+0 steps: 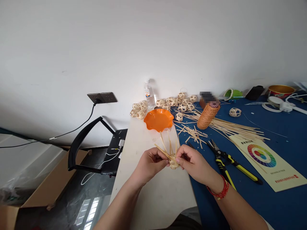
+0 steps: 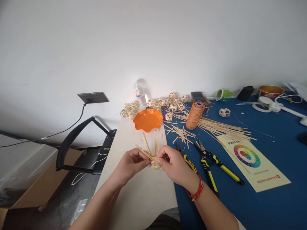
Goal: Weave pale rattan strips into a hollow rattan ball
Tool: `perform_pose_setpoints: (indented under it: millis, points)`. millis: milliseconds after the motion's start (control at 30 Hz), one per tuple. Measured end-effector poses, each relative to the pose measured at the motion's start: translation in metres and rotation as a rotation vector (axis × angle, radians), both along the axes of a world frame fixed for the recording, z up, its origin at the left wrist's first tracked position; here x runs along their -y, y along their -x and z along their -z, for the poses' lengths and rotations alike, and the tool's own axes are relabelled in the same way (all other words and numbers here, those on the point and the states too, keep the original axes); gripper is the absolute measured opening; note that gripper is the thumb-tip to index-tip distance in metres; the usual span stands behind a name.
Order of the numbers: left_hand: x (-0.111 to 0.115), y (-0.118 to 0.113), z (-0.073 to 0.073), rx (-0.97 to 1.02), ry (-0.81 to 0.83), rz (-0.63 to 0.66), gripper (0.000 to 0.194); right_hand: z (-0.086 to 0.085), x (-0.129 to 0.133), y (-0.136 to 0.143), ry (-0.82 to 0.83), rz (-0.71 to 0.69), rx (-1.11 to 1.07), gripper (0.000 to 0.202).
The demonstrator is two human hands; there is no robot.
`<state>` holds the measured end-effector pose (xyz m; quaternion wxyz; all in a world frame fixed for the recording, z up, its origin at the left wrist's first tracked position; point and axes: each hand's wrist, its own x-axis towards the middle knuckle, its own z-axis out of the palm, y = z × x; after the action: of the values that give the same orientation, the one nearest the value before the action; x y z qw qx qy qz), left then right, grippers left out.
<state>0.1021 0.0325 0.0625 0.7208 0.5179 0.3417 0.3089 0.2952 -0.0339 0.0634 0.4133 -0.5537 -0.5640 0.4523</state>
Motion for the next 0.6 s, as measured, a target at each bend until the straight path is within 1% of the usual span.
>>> perform_pose_setpoints:
  millis: [100,267,467,600]
  points:
    - [0.0016,-0.0012,0.0012,-0.002,-0.005,0.003,0.025,0.0008,0.0011,-0.0007,-0.012,-0.006,0.029,0.01]
    - [0.0032,-0.0023,0.0029,-0.025,-0.057,0.057,0.023,0.0038,0.0033,-0.0021,-0.009,-0.02,0.041,0.01]
    - [0.0036,-0.0029,0.0063,-0.033,-0.013,0.053,0.025,0.0029,0.0053,-0.0029,-0.013,-0.026,0.043,0.009]
    - [0.0055,-0.0043,0.0031,-0.038,-0.009,0.066,0.026,0.0009,0.0062,-0.0014,-0.02,-0.035,0.047,0.01]
